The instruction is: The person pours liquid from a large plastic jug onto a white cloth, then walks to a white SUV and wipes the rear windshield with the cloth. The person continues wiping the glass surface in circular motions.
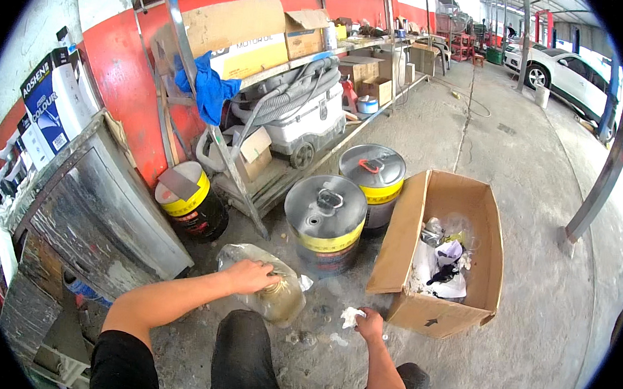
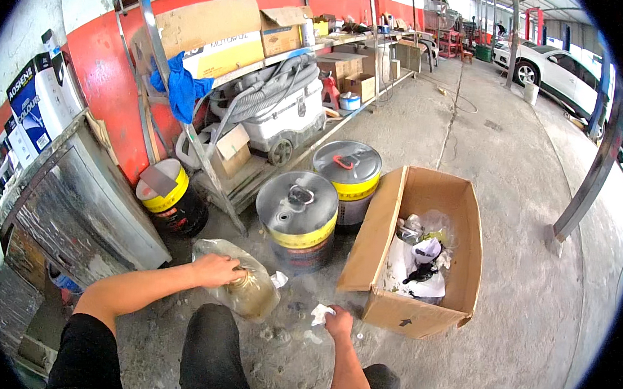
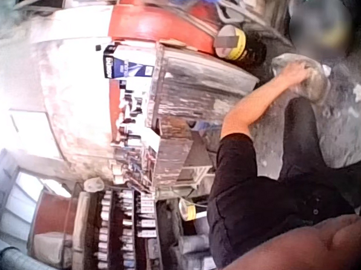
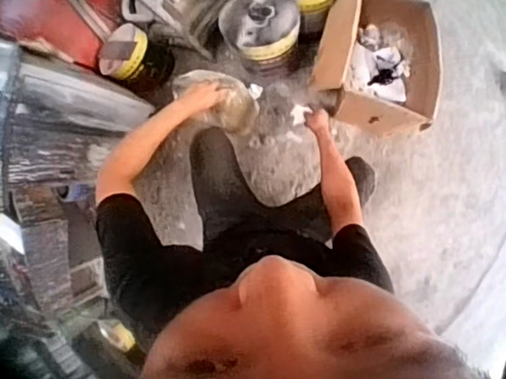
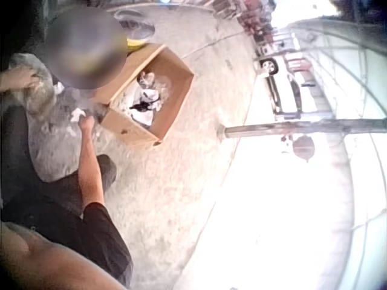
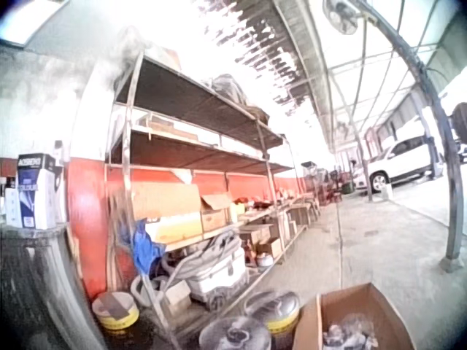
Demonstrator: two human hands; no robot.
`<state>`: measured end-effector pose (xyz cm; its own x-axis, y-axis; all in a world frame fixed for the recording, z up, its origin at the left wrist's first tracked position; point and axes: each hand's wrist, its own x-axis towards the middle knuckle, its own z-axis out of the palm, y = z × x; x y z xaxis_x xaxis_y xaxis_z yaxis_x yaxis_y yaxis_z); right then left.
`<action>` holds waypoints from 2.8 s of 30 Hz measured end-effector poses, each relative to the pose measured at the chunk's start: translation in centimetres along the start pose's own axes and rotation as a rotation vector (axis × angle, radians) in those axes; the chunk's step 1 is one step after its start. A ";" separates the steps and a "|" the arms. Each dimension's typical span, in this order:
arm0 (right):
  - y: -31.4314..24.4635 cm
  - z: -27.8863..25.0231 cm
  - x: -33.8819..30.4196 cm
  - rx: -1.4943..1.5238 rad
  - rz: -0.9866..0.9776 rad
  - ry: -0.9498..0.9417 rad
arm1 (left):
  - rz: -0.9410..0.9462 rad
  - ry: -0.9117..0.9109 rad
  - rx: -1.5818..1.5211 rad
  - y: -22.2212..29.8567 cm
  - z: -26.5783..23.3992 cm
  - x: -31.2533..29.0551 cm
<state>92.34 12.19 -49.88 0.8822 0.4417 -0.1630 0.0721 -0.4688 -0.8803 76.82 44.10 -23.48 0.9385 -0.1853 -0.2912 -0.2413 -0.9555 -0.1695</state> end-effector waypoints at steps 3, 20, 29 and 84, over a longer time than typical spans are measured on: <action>2.4 0.6 1.0 -0.050 -0.047 0.067 | -0.236 -0.080 -0.077 1.7 -3.9 0.8; -0.1 0.0 0.0 0.024 0.095 -0.043 | -0.367 -0.134 -0.176 0.9 -1.2 1.3; 0.4 1.5 0.5 -0.083 -0.096 0.037 | -0.060 -0.151 -0.184 -1.0 -0.3 0.8; 27.6 -148.6 -83.3 1.034 1.049 1.953 | 0.270 -0.566 -0.857 141.0 -88.0 96.5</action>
<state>89.94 -151.17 5.61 -0.2469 -0.7545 -0.6081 -0.0982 0.6438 -0.7589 155.12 -128.71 7.37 0.5748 -0.4921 -0.6538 0.0372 -0.7824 0.6216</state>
